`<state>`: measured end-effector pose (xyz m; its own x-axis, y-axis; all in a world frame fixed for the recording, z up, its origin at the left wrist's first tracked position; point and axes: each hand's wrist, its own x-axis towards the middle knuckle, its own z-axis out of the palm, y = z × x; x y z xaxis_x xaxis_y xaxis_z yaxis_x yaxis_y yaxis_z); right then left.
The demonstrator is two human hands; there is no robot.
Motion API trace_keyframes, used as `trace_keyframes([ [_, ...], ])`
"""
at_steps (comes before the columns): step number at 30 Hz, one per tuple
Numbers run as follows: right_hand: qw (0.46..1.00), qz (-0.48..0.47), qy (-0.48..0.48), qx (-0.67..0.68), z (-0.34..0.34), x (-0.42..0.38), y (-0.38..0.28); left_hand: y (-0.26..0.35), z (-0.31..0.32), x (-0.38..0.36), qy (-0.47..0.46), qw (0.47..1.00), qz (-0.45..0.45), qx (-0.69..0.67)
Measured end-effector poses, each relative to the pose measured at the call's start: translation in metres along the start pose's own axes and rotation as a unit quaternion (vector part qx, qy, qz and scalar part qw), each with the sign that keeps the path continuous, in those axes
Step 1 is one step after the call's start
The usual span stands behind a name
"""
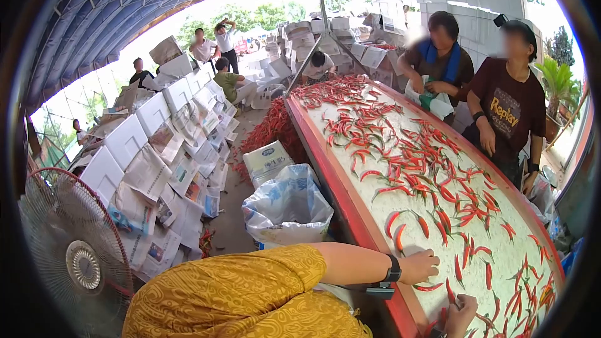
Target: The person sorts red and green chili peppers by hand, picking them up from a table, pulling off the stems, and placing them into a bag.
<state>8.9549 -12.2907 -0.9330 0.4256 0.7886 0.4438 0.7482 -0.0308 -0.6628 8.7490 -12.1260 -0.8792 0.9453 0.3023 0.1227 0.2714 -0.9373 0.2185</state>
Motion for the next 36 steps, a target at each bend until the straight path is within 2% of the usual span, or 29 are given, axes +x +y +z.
trace_keyframes([
  [2,0.996,0.054,-0.063,0.039,-0.013,-0.005,-0.02,0.004,0.012,0.006,0.012,0.999,0.049,-0.003],
  [3,0.992,0.092,-0.062,0.062,-0.016,-0.008,-0.023,0.006,0.022,0.005,0.073,0.995,0.071,0.012],
  [7,0.992,0.095,-0.076,0.024,-0.028,-0.014,-0.009,0.014,0.022,0.011,0.054,0.996,0.056,0.033],
  [9,0.998,0.027,-0.061,-0.023,-0.036,-0.019,0.002,0.025,0.014,0.016,-0.001,1.0,0.014,0.018],
  [10,0.997,0.028,-0.061,-0.023,-0.038,-0.021,0.012,0.032,0.014,0.017,-0.002,1.0,0.014,0.018],
  [12,0.998,0.036,0.015,0.046,-0.048,-0.022,0.022,0.052,0.008,0.019,0.229,0.971,0.046,0.056],
  [13,0.987,0.133,-0.003,0.088,-0.055,-0.024,0.02,0.067,0.0,0.019,0.167,0.985,-0.012,0.038],
  [14,0.987,0.134,-0.003,0.086,-0.061,-0.023,0.014,0.075,-0.001,0.024,0.167,0.985,-0.011,0.036],
  [16,0.983,0.124,0.051,0.122,-0.067,-0.026,0.016,0.09,0.013,0.04,0.212,0.973,0.051,-0.078],
  [17,0.978,0.126,0.034,0.164,-0.07,-0.03,0.018,0.105,0.019,0.048,0.176,0.959,0.03,-0.221],
  [18,0.977,0.129,0.034,0.165,-0.076,-0.037,0.019,0.13,0.035,0.058,0.223,0.945,0.076,-0.225],
  [20,0.945,0.111,0.018,0.307,-0.088,-0.044,0.01,0.158,0.023,0.055,0.098,0.964,0.039,-0.246],
  [21,0.942,0.105,0.026,0.316,-0.091,-0.043,0.011,0.164,0.022,0.055,0.098,0.963,0.039,-0.248],
  [23,0.937,0.105,0.043,0.329,-0.099,-0.048,0.016,0.176,0.03,0.057,0.083,0.948,-0.023,-0.307],
  [26,0.924,0.127,0.045,0.359,-0.112,-0.057,0.028,0.183,0.04,0.061,0.107,0.947,-0.036,-0.302],
  [28,0.849,0.15,0.08,0.501,-0.12,-0.058,0.024,0.192,0.037,0.064,0.116,0.942,-0.037,-0.311],
  [29,0.823,0.129,0.058,0.55,-0.124,-0.06,0.02,0.198,0.037,0.066,0.095,0.938,-0.041,-0.332],
  [30,0.823,0.13,0.058,0.55,-0.126,-0.064,0.027,0.206,0.037,0.069,0.073,0.932,-0.044,-0.353],
  [33,0.832,0.108,-0.036,0.544,-0.123,-0.078,0.08,0.23,0.054,0.08,0.073,0.922,-0.002,-0.381],
  [34,0.832,0.108,-0.036,0.544,-0.127,-0.081,0.084,0.237,0.06,0.082,0.08,0.916,0.023,-0.392],
  [35,0.832,0.135,-0.002,0.539,-0.131,-0.081,0.084,0.24,0.056,0.084,0.038,0.907,0.008,-0.418],
  [36,0.83,0.16,0.033,0.533,-0.136,-0.082,0.086,0.241,0.059,0.086,0.037,0.907,0.007,-0.419],
])
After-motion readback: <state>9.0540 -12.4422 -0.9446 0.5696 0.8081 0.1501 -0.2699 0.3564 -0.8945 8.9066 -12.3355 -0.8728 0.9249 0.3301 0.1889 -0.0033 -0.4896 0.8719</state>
